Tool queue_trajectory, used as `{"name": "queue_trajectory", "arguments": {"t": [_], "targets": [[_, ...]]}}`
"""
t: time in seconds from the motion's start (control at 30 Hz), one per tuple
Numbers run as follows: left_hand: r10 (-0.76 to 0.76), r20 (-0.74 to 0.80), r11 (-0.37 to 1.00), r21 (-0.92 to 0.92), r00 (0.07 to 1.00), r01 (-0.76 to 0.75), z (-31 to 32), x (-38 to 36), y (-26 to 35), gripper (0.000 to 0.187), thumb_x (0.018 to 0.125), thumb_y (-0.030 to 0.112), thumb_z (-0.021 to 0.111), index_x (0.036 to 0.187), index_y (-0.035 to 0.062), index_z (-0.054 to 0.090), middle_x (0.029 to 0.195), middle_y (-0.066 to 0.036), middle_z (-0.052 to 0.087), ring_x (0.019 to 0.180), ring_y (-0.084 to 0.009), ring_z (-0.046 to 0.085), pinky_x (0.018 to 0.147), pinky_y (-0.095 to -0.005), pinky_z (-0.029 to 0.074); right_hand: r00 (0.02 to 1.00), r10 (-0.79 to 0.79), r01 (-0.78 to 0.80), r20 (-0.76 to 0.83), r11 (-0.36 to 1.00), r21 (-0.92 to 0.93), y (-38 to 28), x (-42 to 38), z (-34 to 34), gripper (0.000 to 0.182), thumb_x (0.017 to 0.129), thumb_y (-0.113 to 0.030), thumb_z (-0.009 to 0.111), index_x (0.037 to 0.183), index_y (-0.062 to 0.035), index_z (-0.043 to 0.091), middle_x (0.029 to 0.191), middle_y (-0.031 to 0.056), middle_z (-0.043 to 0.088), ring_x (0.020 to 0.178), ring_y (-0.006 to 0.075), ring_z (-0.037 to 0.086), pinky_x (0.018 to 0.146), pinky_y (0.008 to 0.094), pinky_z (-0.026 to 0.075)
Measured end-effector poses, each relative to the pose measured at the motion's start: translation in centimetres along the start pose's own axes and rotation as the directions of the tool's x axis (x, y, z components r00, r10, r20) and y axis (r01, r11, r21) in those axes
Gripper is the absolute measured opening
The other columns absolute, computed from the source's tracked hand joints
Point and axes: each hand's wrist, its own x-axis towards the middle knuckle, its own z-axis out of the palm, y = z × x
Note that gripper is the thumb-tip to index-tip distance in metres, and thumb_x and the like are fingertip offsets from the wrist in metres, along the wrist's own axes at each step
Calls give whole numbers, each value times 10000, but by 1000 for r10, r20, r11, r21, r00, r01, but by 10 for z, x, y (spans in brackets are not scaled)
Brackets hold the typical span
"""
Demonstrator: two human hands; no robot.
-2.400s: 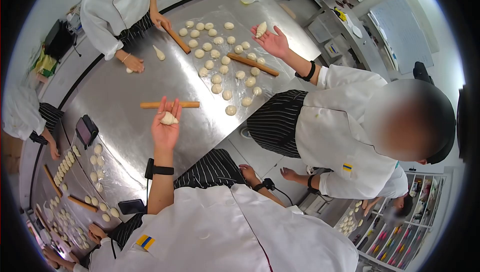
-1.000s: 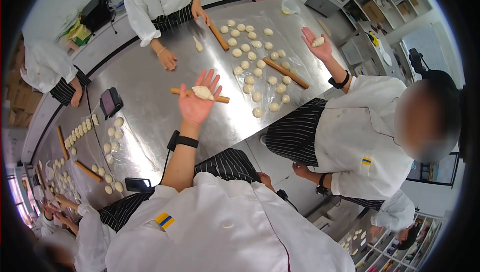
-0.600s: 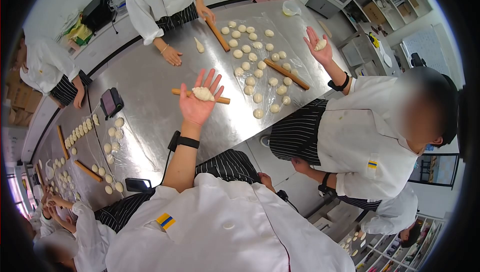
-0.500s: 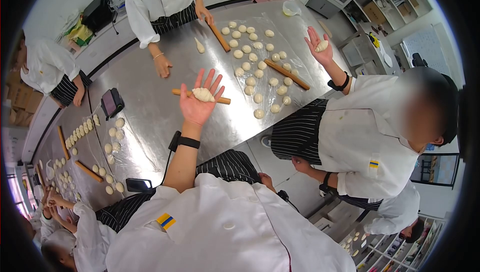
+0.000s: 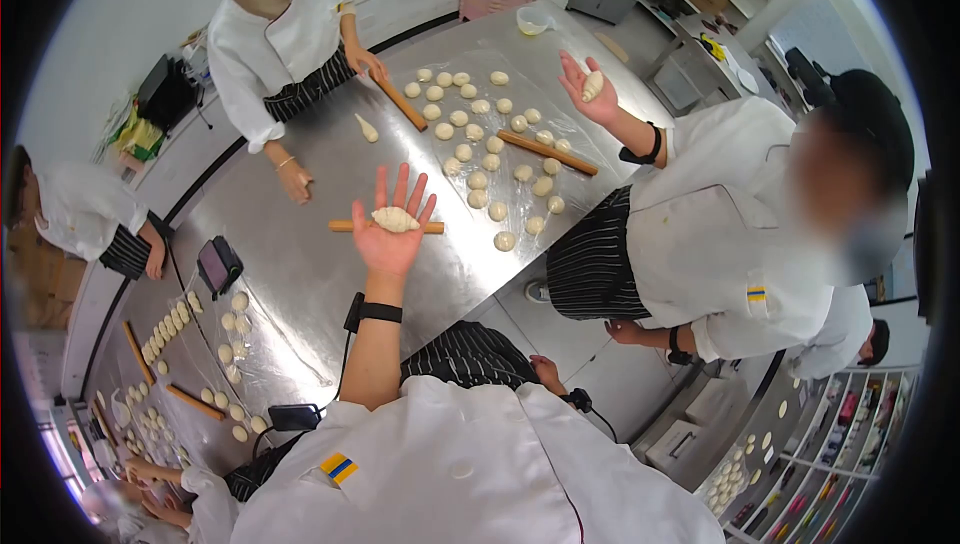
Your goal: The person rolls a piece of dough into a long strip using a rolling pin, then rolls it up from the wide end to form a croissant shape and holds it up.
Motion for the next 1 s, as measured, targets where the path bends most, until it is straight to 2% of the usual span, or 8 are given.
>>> {"name": "queue_trajectory", "arguments": {"t": [0.23,0.3,0.43,0.5,0.63,0.73,0.8,1.0], "targets": [[-28,-6,1000,6,1000,28,3,11,-19,677,1127,623,257,1677,262,417,1743,-84,402,1630,-393,301,1321,-620,217,999,39,-40,-16,998,-52,-24,-27,-11,361,970,-109,633,1309,-28,726,915,41,731,693,126,608,637,295,494],[-62,17,998,-2,998,62,-5,13,-24,688,1123,636,271,1686,263,400,1750,-77,388,1632,-391,295,1321,-612,224,994,-100,94,-43,987,-130,-24,-13,-12,456,972,-88,642,1425,-51,684,943,83,778,769,150,692,710,309,574],[-50,-13,998,-28,999,50,-14,15,-30,689,1133,608,254,1697,231,379,1754,-81,380,1643,-376,272,1329,-593,213,867,-408,342,285,904,256,-189,-58,21,522,1019,-58,588,1542,-57,579,866,47,703,718,117,625,665,284,517],[-73,0,996,-42,997,73,-17,19,-36,692,1135,602,246,1699,223,373,1755,-84,377,1645,-374,266,1332,-588,208,765,-479,310,431,860,404,-289,-108,43,645,1025,-41,582,1656,-98,459,871,45,702,723,98,603,687,264,509],[-113,4,992,-64,994,113,-17,20,-42,702,1133,605,224,1708,224,354,1761,-90,366,1645,-382,268,1332,-598,199,549,-587,449,595,808,382,-384,-137,91,738,1033,-61,570,1726,-167,340,848,48,702,726,96,583,696,268,498],[-139,29,988,-69,990,141,-17,17,-44,703,1132,602,219,1712,225,344,1765,-87,360,1645,-389,267,1329,-606,199,456,-638,492,620,761,422,-406,-138,117,749,1021,-55,563,1727,-177,343,838,45,709,719,98,580,688,265,489],[-156,65,985,-69,986,160,-13,19,-43,701,1132,598,220,1714,225,340,1767,-84,358,1646,-392,267,1327,-610,200,455,-649,505,610,752,423,-406,-141,118,753,1015,-50,561,1726,-176,347,841,46,716,719,97,580,690,262,487],[-175,90,979,-87,980,183,-11,26,-39,680,1138,566,243,1705,206,353,1760,-72,371,1644,-388,270,1330,-618,192,547,-608,506,575,788,351,-343,-113,89,672,1039,-70,575,1690,-132,423,868,22,747,727,58,553,710,255,475]]}}
